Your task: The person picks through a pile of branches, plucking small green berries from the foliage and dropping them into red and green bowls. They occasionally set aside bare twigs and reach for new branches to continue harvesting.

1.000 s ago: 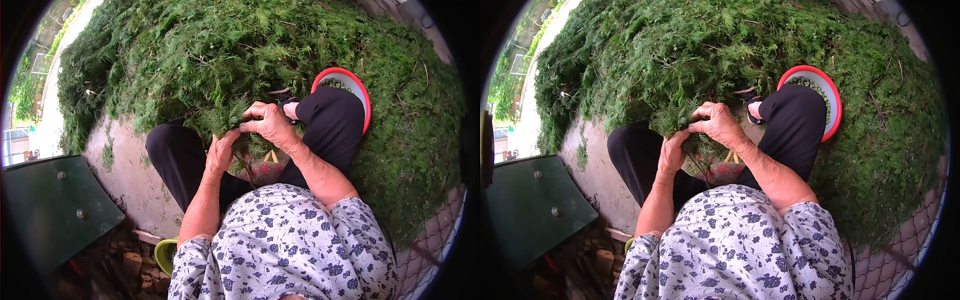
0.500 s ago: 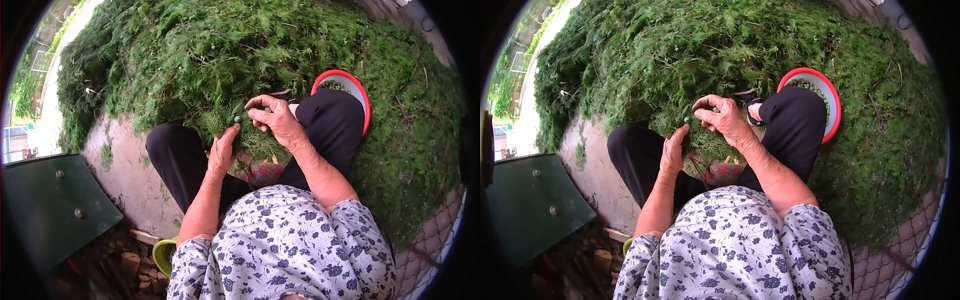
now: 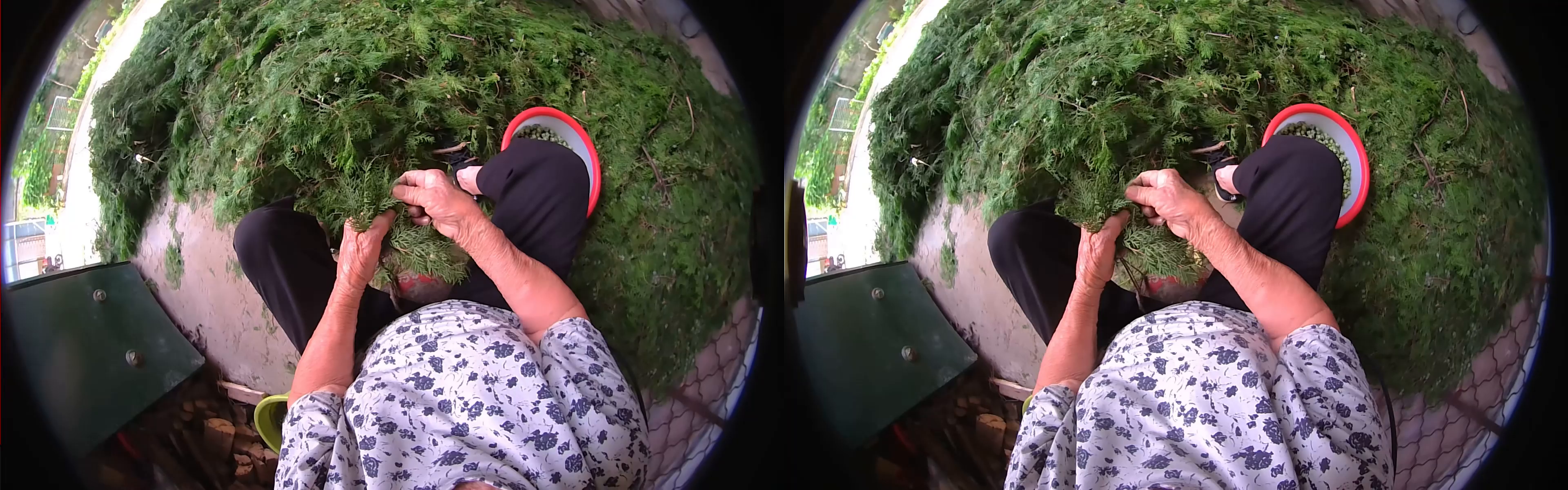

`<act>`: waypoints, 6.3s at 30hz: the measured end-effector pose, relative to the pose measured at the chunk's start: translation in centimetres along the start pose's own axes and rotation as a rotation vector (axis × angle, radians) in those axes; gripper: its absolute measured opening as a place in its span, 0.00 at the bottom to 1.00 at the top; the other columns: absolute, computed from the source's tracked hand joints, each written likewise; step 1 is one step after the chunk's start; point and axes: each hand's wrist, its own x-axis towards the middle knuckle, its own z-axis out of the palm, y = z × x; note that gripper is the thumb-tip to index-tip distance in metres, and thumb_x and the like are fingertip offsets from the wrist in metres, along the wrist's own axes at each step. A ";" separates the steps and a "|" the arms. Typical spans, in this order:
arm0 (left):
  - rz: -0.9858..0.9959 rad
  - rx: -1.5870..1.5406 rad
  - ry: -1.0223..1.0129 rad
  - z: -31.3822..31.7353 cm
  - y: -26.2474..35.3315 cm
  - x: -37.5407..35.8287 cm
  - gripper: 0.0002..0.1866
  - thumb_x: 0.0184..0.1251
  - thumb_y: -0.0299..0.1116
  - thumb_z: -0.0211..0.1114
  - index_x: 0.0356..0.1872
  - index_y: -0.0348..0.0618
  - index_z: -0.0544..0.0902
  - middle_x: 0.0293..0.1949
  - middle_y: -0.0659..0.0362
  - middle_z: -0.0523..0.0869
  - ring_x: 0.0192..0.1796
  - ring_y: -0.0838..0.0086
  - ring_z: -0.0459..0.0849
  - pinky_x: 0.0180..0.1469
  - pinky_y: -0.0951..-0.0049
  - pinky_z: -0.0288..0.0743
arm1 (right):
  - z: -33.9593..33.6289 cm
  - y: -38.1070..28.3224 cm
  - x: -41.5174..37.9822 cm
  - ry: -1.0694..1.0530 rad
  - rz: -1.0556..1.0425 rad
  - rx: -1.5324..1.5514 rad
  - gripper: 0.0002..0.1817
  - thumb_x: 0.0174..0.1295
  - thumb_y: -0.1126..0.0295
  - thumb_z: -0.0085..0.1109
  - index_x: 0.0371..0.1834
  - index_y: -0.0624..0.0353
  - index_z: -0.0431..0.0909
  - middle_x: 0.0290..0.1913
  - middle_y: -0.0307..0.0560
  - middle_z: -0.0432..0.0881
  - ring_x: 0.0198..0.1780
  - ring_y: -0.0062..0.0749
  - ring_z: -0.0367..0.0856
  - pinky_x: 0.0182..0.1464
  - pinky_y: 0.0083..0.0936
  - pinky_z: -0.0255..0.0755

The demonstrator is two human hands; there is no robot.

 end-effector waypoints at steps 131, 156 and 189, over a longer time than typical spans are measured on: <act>-0.035 -1.138 0.501 -21.0 0.9 14.1 0.10 0.62 0.27 0.59 0.42 0.32 0.76 0.34 0.55 0.81 0.35 0.73 0.80 0.39 0.73 0.77 | -4.2 0.7 13.7 0.104 0.101 -0.406 0.11 0.62 0.66 0.51 0.41 0.61 0.74 0.32 0.39 0.79 0.32 0.16 0.75 0.23 0.12 0.68; -0.189 -0.861 0.347 -11.4 2.6 14.1 0.07 0.53 0.24 0.64 0.35 0.38 0.81 0.32 0.62 0.83 0.30 0.79 0.78 0.36 0.79 0.72 | 4.9 -11.4 10.1 0.321 -0.827 -0.838 0.10 0.55 0.77 0.59 0.41 0.63 0.76 0.33 0.39 0.76 0.31 0.18 0.75 0.33 0.15 0.71; -0.002 -0.189 0.130 -9.5 3.2 14.0 0.07 0.59 0.26 0.60 0.37 0.40 0.82 0.28 0.69 0.81 0.30 0.88 0.72 0.34 0.83 0.66 | 5.3 -10.3 14.1 0.123 -0.903 -1.012 0.11 0.57 0.65 0.60 0.38 0.60 0.75 0.26 0.33 0.75 0.22 0.09 0.69 0.20 0.09 0.61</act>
